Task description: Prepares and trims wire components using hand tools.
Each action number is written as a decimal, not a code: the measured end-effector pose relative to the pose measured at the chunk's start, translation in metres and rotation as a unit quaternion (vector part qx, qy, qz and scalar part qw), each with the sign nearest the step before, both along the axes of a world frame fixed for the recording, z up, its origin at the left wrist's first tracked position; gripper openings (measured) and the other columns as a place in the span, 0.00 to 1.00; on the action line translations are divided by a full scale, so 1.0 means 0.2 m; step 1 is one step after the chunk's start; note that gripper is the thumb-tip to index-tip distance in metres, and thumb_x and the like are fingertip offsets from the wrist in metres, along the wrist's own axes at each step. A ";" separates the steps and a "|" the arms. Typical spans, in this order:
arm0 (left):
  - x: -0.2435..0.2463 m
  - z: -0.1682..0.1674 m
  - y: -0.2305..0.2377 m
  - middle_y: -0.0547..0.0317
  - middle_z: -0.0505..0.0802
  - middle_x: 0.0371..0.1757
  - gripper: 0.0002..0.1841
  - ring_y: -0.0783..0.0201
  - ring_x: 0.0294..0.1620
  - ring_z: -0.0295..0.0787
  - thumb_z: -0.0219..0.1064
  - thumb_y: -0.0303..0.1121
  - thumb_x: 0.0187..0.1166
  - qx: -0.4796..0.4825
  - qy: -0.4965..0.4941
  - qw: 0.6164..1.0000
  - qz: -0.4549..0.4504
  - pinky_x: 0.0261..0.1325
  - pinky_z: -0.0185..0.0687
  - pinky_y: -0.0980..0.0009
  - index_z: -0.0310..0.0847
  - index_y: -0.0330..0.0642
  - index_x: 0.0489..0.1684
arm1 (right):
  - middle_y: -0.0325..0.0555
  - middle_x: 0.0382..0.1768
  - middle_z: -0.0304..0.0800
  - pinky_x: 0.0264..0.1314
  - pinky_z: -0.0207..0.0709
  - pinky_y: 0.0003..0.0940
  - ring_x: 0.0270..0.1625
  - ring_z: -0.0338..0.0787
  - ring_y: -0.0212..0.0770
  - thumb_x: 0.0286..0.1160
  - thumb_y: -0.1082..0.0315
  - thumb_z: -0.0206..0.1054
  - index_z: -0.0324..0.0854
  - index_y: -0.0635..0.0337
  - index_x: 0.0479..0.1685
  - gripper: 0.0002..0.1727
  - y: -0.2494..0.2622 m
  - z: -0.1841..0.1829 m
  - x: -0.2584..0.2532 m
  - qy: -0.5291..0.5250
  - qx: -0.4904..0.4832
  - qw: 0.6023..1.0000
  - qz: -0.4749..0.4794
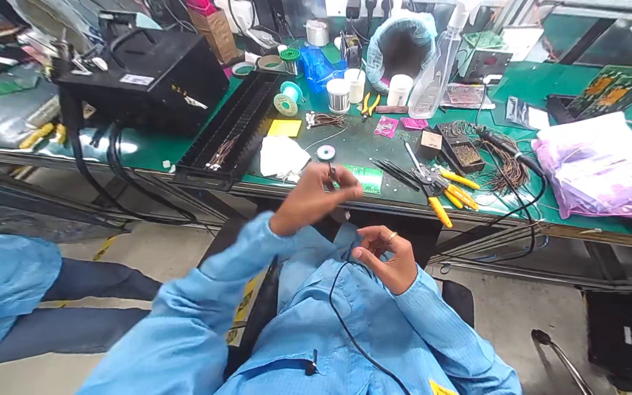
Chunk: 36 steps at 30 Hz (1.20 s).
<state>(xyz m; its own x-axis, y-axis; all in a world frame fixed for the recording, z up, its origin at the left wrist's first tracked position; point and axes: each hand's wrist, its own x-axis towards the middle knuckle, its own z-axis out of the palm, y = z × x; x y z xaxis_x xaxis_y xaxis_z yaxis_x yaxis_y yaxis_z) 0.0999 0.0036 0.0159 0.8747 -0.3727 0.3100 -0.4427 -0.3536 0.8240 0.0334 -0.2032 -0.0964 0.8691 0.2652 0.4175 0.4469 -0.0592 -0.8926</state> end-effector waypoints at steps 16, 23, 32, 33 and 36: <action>1.35 0.02 0.27 0.35 0.93 0.50 0.17 0.34 0.59 0.89 0.78 0.36 0.74 0.423 -0.018 0.905 0.048 0.69 0.75 0.31 0.89 0.35 0.56 | 0.39 0.36 0.95 0.38 0.87 0.34 0.34 0.92 0.32 0.76 0.47 0.72 0.92 0.58 0.49 0.22 0.03 -0.15 0.00 0.057 -0.145 0.985 0.071; 1.41 -0.05 0.23 0.33 0.90 0.61 0.17 0.34 0.67 0.85 0.76 0.28 0.74 0.393 0.003 0.919 0.030 0.76 0.71 0.34 0.87 0.32 0.60 | 0.43 0.37 0.95 0.43 0.87 0.41 0.36 0.92 0.38 0.76 0.48 0.72 0.91 0.59 0.50 0.22 0.03 -0.14 -0.01 0.072 -0.174 0.977 0.095; 1.42 -0.11 0.04 0.33 0.92 0.55 0.15 0.33 0.64 0.86 0.73 0.37 0.79 0.399 0.017 0.912 0.091 0.73 0.72 0.32 0.90 0.32 0.51 | 0.42 0.37 0.95 0.44 0.85 0.44 0.36 0.92 0.39 0.76 0.45 0.71 0.91 0.57 0.52 0.23 0.04 -0.16 0.01 0.104 -0.203 0.967 0.116; 1.41 -0.10 0.03 0.33 0.92 0.55 0.15 0.34 0.65 0.86 0.74 0.37 0.78 0.379 0.020 0.920 0.102 0.73 0.72 0.33 0.90 0.33 0.51 | 0.42 0.37 0.95 0.45 0.85 0.45 0.37 0.92 0.39 0.77 0.45 0.71 0.91 0.57 0.52 0.23 0.04 -0.16 0.01 0.108 -0.206 0.965 0.119; 1.39 -0.07 0.06 0.37 0.94 0.53 0.14 0.39 0.63 0.88 0.75 0.37 0.78 0.289 0.034 0.949 0.118 0.73 0.73 0.38 0.92 0.34 0.50 | 0.42 0.38 0.95 0.46 0.85 0.47 0.38 0.92 0.40 0.77 0.44 0.70 0.91 0.57 0.53 0.25 0.05 -0.17 0.01 0.121 -0.222 0.958 0.137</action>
